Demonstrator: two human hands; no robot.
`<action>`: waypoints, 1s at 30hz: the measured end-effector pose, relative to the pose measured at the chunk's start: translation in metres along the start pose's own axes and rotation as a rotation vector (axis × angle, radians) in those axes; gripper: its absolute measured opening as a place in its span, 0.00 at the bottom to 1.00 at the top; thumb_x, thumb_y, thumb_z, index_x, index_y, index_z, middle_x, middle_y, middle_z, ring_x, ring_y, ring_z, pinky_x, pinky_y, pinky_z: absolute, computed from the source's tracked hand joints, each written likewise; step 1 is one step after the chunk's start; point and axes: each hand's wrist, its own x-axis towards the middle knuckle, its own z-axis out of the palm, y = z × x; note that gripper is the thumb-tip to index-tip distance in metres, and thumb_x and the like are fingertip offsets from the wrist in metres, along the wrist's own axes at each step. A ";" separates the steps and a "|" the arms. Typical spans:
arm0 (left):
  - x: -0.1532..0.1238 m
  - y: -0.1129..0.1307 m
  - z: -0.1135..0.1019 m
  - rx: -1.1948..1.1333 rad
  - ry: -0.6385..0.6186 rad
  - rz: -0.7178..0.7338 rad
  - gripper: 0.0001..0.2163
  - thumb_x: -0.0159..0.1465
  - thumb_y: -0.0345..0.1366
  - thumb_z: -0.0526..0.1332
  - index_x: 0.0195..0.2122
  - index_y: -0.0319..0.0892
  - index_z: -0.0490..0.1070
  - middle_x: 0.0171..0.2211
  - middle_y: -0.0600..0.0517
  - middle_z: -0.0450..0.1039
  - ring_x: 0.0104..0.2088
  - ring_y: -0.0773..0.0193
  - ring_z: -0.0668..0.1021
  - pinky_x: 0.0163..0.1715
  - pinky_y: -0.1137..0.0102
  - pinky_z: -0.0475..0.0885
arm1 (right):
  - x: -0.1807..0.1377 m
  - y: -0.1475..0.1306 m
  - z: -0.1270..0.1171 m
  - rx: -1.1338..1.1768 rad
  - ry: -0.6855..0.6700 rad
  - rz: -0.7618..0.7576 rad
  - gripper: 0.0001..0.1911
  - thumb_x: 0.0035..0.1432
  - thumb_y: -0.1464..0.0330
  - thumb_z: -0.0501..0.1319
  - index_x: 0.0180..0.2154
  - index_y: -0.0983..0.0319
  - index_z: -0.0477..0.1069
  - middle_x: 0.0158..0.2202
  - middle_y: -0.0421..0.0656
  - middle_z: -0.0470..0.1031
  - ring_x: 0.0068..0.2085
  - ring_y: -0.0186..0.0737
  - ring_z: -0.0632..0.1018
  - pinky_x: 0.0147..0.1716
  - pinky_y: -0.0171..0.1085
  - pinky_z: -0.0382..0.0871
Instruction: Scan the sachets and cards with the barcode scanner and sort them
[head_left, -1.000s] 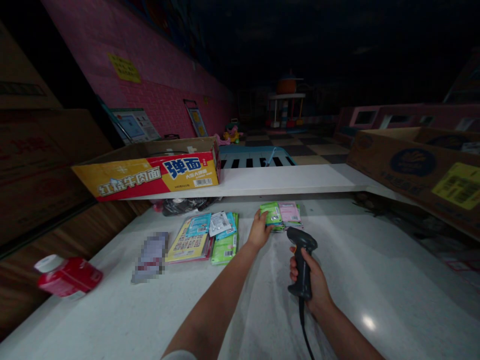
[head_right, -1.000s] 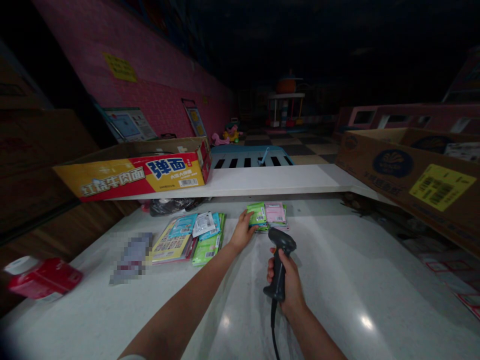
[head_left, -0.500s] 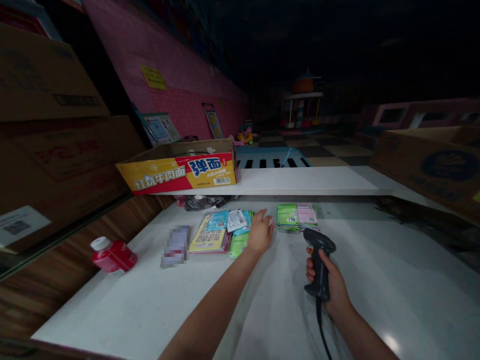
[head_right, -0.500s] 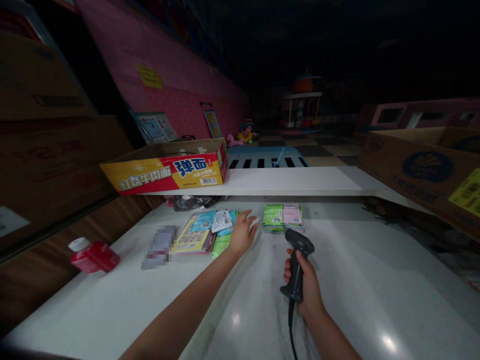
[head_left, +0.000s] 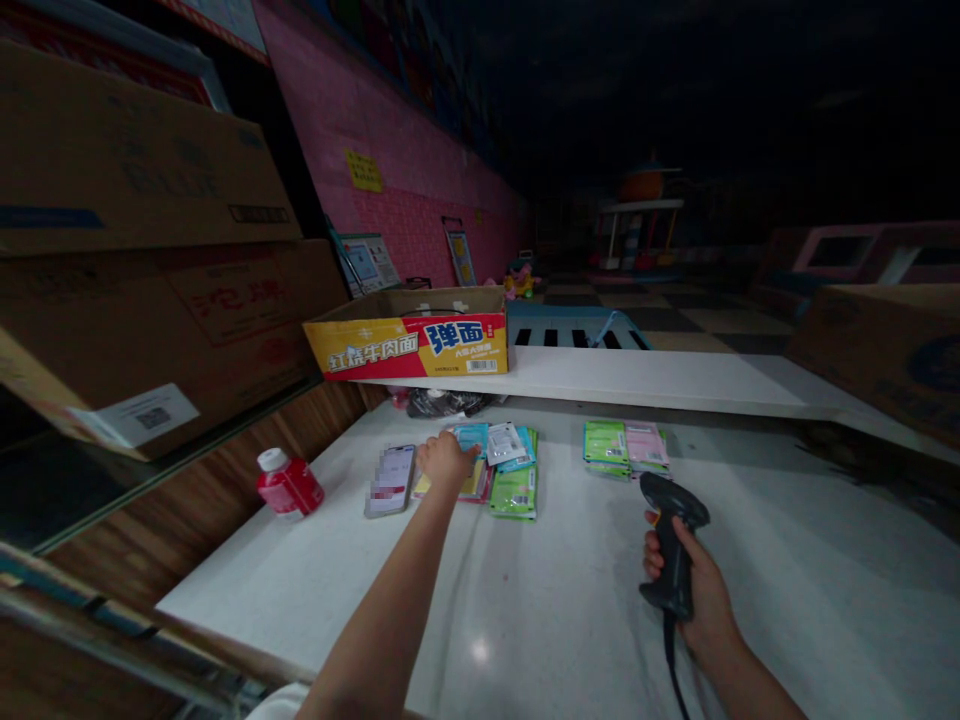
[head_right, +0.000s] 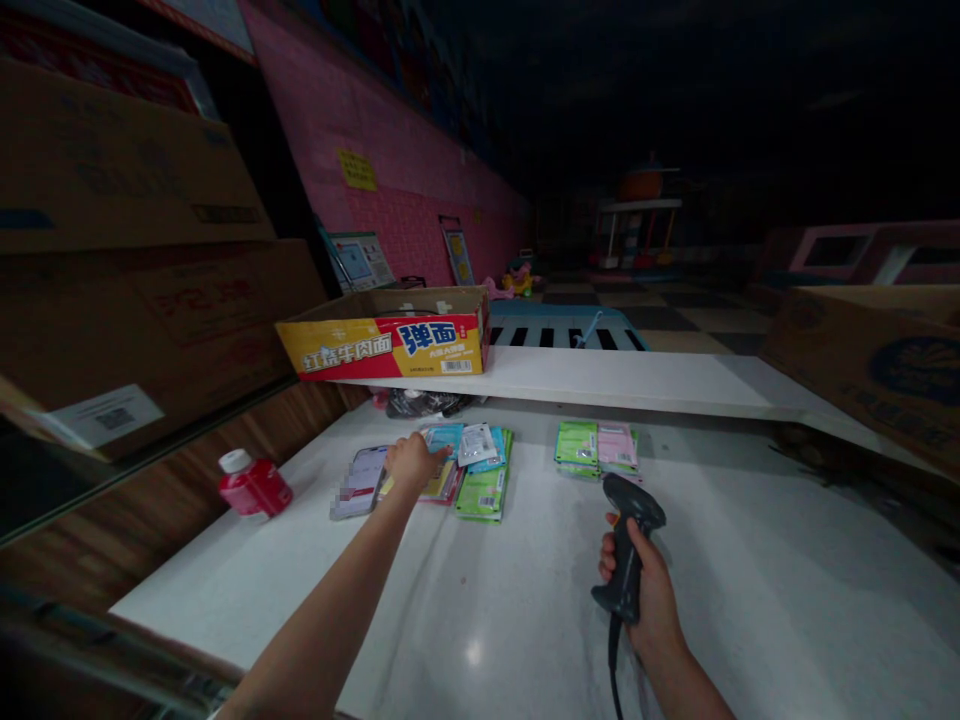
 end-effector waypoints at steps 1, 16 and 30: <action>0.002 -0.001 0.000 -0.009 -0.021 -0.016 0.28 0.53 0.53 0.64 0.46 0.35 0.72 0.45 0.34 0.73 0.50 0.40 0.73 0.45 0.58 0.66 | 0.000 0.000 -0.001 -0.002 -0.002 0.002 0.20 0.47 0.58 0.69 0.38 0.63 0.72 0.22 0.37 0.69 0.20 0.30 0.67 0.15 0.28 0.63; -0.068 -0.016 0.036 -1.070 0.025 0.233 0.09 0.62 0.43 0.56 0.30 0.44 0.61 0.25 0.56 0.67 0.25 0.65 0.74 0.25 0.72 0.70 | -0.001 0.000 0.001 -0.095 -0.043 0.019 0.21 0.46 0.58 0.70 0.39 0.63 0.72 0.21 0.37 0.69 0.19 0.30 0.67 0.15 0.28 0.63; -0.084 -0.020 0.065 -1.153 0.130 0.179 0.12 0.65 0.47 0.53 0.34 0.44 0.64 0.28 0.54 0.70 0.25 0.66 0.76 0.27 0.72 0.73 | -0.058 0.017 0.058 -0.622 -0.242 0.075 0.26 0.46 0.52 0.69 0.43 0.59 0.70 0.20 0.33 0.67 0.14 0.30 0.65 0.09 0.29 0.60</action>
